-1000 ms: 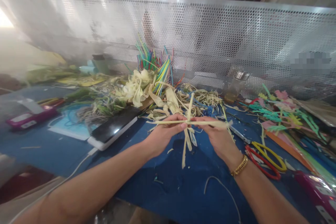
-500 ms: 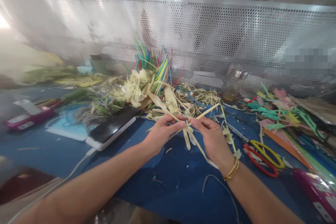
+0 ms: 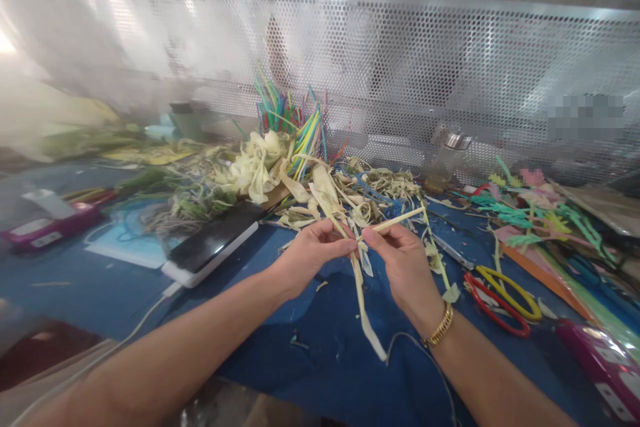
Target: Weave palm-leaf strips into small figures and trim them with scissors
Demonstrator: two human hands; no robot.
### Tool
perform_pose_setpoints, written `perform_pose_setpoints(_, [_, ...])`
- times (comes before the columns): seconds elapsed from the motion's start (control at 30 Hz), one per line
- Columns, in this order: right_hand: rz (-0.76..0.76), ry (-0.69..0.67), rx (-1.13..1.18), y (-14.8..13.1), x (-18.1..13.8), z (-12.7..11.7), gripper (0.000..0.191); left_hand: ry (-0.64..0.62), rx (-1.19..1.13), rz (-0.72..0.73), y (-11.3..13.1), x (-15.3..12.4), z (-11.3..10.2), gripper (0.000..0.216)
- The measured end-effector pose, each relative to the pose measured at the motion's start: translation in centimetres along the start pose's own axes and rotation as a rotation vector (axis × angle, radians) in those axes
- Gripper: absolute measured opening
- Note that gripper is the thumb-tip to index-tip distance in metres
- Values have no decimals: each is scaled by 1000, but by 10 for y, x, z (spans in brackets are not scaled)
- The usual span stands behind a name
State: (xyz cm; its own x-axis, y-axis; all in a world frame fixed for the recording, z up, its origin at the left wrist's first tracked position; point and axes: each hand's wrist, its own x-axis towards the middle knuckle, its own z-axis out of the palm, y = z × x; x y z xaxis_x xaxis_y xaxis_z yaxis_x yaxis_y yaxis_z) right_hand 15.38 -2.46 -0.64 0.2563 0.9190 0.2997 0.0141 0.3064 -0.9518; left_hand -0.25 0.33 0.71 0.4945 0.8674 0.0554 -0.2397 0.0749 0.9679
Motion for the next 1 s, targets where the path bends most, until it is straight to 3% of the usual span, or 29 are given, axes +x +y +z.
perform_pose_setpoints(0.27, [-83,26,-41,-10,-4,0,15,-76,97,-13,7,-2,-5,13])
perform_pose_setpoints(0.4, [1,-113,0,-11,6,-12,14,-134,-18,-106,12,0,-13,9])
perform_pose_setpoints(0.53, [41,-203,105,-11,16,-24,13,-288,-211,-209,20,1,-25,22])
perform_pose_setpoints(0.67, [30,-249,136,-14,14,-24,15,-365,-134,-215,21,1,-28,31])
perform_pose_setpoints(0.77, [46,-274,142,-16,10,-22,16,-279,-17,-154,16,2,-25,26])
perform_pose_setpoints(0.9, [21,-419,64,-17,12,-24,10,-97,11,-73,12,3,-20,27])
perform_pose_setpoints(1.0, [74,-359,59,-12,15,-24,19,-126,8,-96,10,2,-17,32])
